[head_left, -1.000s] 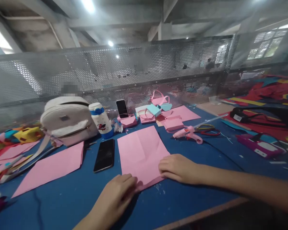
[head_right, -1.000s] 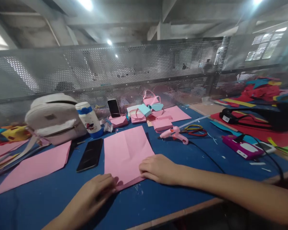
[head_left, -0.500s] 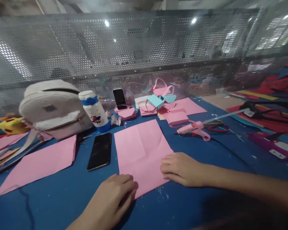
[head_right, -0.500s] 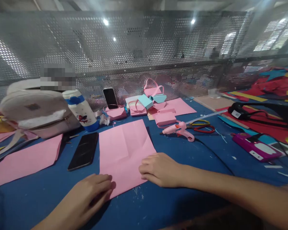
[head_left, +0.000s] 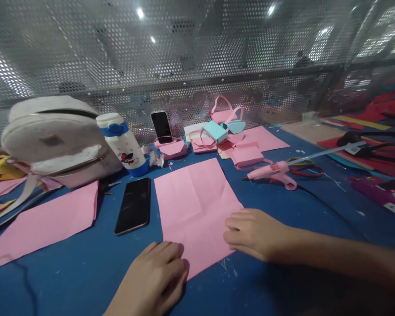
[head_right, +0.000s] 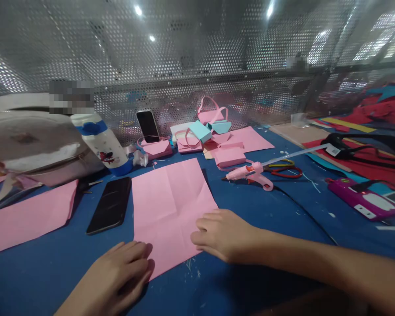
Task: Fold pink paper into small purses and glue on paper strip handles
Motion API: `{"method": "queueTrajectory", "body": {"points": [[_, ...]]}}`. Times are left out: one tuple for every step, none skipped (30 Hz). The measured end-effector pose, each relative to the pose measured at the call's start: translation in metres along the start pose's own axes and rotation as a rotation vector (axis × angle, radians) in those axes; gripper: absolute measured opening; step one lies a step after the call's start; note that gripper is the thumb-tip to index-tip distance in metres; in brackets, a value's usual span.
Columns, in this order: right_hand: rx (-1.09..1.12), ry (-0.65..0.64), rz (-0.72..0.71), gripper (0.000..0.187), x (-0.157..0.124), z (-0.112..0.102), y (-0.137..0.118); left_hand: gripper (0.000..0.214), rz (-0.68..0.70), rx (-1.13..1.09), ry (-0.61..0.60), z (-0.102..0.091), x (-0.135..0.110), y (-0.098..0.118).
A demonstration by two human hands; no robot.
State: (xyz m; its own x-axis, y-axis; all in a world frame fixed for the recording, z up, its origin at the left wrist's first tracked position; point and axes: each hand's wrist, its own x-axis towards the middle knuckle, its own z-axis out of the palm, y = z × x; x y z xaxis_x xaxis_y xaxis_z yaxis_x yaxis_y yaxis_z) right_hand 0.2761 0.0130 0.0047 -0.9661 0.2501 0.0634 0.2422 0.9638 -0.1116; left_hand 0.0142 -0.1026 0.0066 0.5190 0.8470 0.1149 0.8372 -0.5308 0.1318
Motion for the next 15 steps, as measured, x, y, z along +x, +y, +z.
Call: {"method": "queueTrajectory", "body": {"points": [[-0.006,0.008,0.0,0.016,0.0,0.001,0.0,0.028,-0.01,0.018,0.013,0.001,0.0,0.0],[-0.011,0.014,-0.001,0.015,0.0,0.002,0.0,0.026,-0.022,0.04,0.026,0.002,0.0,0.0],[-0.016,0.018,-0.001,0.015,0.0,0.004,0.0,0.025,-0.03,0.067,0.043,0.002,0.001,0.001],[-0.02,0.023,-0.002,0.014,0.0,0.004,0.0,0.03,-0.024,0.098,0.059,0.003,0.001,0.001],[-0.022,0.025,-0.003,0.014,0.0,0.005,-0.001,0.042,-0.002,0.126,0.065,0.003,0.001,0.002],[-0.023,0.024,-0.002,0.014,0.0,0.005,-0.001,0.056,0.032,0.15,0.059,0.003,0.002,0.002],[-0.022,0.02,-0.003,0.014,0.0,0.005,-0.001,0.067,0.069,0.171,0.047,0.003,0.002,0.001],[-0.021,0.017,-0.001,0.014,0.0,0.004,-0.001,0.071,0.105,0.187,0.03,0.002,0.003,0.001],[-0.022,0.012,0.002,0.015,0.0,0.004,-0.002,0.072,0.135,0.201,0.011,0.001,0.003,0.001],[-0.022,0.008,0.004,0.015,0.001,0.003,-0.002,0.07,0.155,0.212,-0.005,0.0,0.003,0.001],[-0.022,0.008,0.006,0.016,0.001,0.003,-0.002,0.068,0.166,0.223,-0.014,-0.001,0.003,0.001],[-0.023,0.011,0.008,0.016,0.001,0.002,-0.002,0.065,0.173,0.233,-0.018,-0.002,0.003,0.001],[-0.022,0.012,0.009,0.016,0.001,0.002,-0.002,0.062,0.183,0.24,-0.017,-0.004,0.001,0.001],[-0.02,0.016,0.01,0.016,0.001,0.002,-0.002,0.059,0.188,0.245,-0.012,-0.005,-0.001,0.002],[-0.019,0.021,0.008,0.016,0.001,0.002,-0.001,0.056,0.186,0.253,-0.005,-0.007,-0.004,0.002]]}}
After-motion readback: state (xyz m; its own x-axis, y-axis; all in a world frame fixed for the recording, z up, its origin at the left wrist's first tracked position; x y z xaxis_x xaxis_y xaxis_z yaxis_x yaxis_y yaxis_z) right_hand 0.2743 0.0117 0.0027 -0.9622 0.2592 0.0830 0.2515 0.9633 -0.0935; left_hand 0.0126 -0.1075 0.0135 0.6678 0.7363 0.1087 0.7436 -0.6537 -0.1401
